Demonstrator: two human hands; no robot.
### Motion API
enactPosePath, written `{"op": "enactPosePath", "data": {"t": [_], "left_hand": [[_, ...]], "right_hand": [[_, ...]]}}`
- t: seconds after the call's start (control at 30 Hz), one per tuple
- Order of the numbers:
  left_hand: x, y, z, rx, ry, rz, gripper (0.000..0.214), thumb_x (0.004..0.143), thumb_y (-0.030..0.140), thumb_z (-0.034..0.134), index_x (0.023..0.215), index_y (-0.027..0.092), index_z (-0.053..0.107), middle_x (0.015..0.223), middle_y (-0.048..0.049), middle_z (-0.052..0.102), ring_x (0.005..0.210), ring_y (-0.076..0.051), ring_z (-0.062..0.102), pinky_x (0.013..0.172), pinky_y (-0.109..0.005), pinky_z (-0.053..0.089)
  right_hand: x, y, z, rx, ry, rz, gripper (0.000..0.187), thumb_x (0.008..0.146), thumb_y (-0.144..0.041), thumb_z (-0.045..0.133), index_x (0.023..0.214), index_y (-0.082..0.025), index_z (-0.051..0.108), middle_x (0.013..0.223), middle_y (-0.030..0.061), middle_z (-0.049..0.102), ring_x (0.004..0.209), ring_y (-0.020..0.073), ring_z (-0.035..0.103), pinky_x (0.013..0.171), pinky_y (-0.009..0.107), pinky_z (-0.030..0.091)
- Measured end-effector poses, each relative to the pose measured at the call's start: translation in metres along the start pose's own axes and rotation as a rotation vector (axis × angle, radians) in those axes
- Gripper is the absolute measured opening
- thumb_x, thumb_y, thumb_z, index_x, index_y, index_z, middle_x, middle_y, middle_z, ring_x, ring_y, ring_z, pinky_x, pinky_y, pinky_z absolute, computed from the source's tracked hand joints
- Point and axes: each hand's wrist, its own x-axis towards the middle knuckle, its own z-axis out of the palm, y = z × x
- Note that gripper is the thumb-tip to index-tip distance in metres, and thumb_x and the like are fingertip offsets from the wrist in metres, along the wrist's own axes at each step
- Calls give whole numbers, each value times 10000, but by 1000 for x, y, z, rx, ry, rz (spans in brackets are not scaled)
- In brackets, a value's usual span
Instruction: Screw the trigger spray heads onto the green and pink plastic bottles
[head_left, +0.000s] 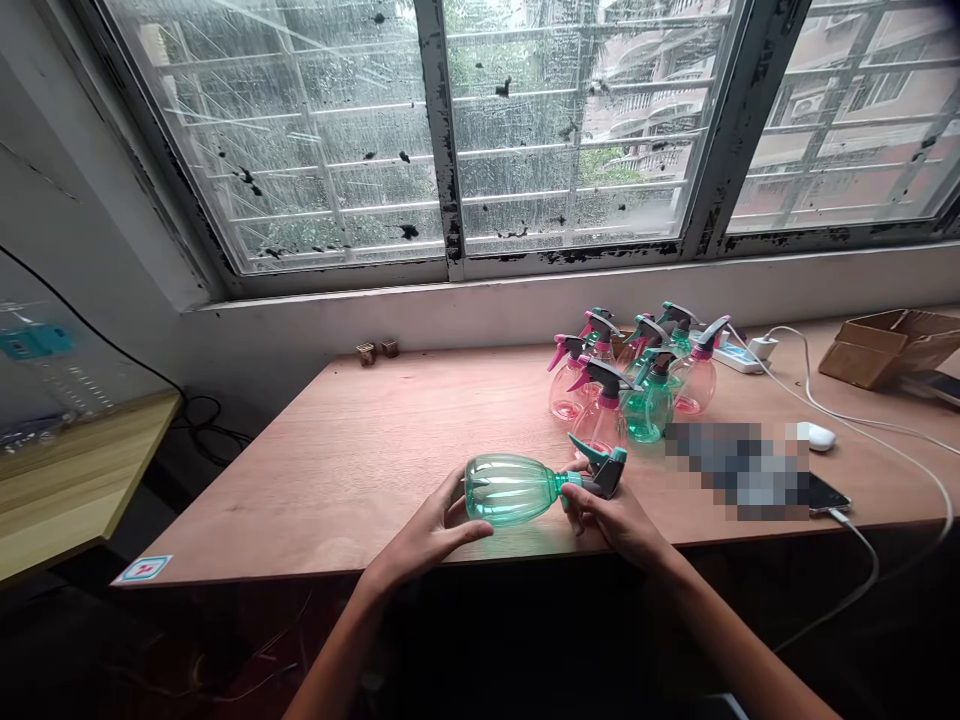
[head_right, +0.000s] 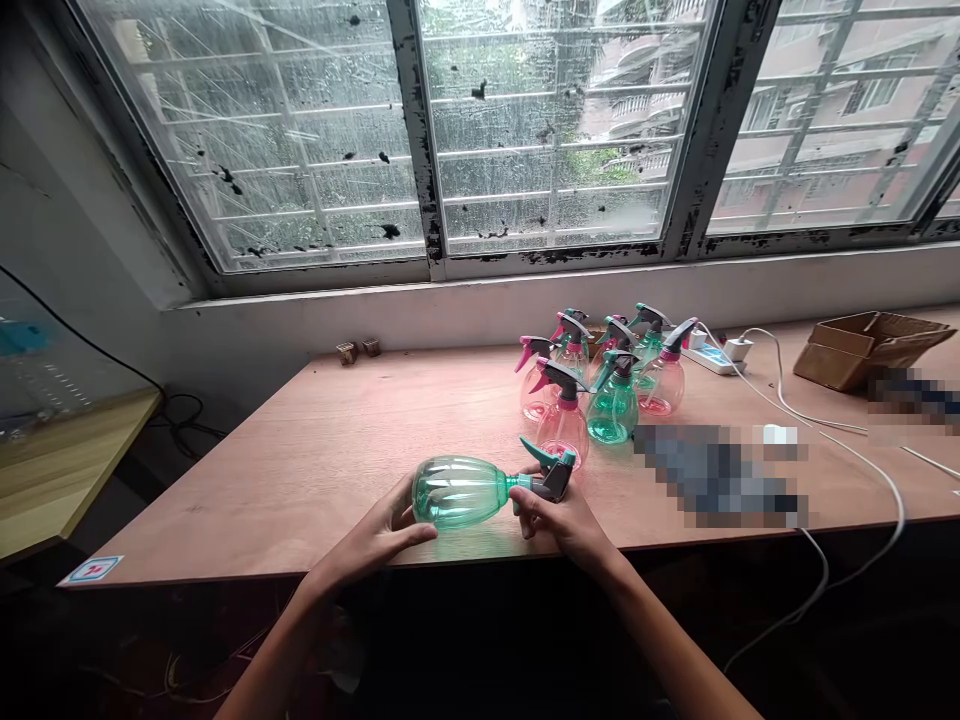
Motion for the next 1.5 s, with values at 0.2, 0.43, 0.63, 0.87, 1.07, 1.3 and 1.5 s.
{"op": "enactPosePath", "data": {"t": [0.2, 0.43, 0.63, 0.87, 1.07, 1.3, 1.5], "left_hand": [[0, 0, 1, 96, 17, 55, 1030, 842, 291, 763, 1587, 340, 53, 1659, -91, 220, 1498, -340, 271, 1233, -532, 235], [1, 0, 1, 68, 9, 18, 806, 892, 330, 708, 1560, 305, 257, 1630, -85, 299, 1478, -342, 316, 1223, -516, 283], [-1, 3, 3, 71, 41, 41, 980, 853, 292, 754, 1580, 344, 99, 1633, -92, 281, 1471, -328, 331, 1217, -505, 290], [1, 5, 1, 61, -6, 15, 789, 916, 330, 678, 1567, 311, 233, 1593, -84, 373, 1461, -316, 353, 1221, -490, 292], [1, 1, 1, 17, 14, 20, 1018, 848, 279, 763, 1577, 381, 60, 1622, -97, 301, 1461, -333, 351, 1203, -525, 304], [0, 2, 0, -20, 25, 1, 793, 872, 297, 732, 1524, 324, 281, 1551, -112, 388, 1403, -324, 431, 1161, -494, 380], [-1, 5, 2, 22, 15, 39, 882, 806, 231, 798, 1481, 356, 244, 1534, -108, 419, 1395, -325, 443, 1141, -490, 400]], "right_hand": [[0, -1, 1, 0, 9, -14, 335, 845, -374, 773, 1019, -229, 525, 647, -44, 629, 482, 121, 565, 479, 247, 418], [0, 1, -1, 6, 18, -22, 334, 834, -358, 783, 1033, -221, 552, 693, -32, 636, 488, 115, 552, 477, 249, 409], [1, 1, -1, 5, 25, -22, 360, 826, -374, 785, 1045, -217, 546, 695, -27, 642, 480, 122, 558, 477, 258, 413], [0, 0, -1, 6, 36, -29, 358, 849, -385, 761, 1071, -222, 533, 666, -38, 628, 486, 131, 563, 482, 263, 423], [0, 0, 0, 13, 42, -10, 346, 843, -384, 770, 1042, -224, 538, 657, -41, 629, 485, 124, 556, 479, 253, 415], [1, 1, 0, 26, 36, -21, 338, 830, -362, 786, 1036, -224, 557, 683, -39, 633, 488, 114, 559, 478, 245, 418], [0, 0, 0, 27, 11, -29, 336, 834, -365, 781, 1029, -226, 545, 640, -47, 621, 477, 114, 554, 471, 242, 424]]}}
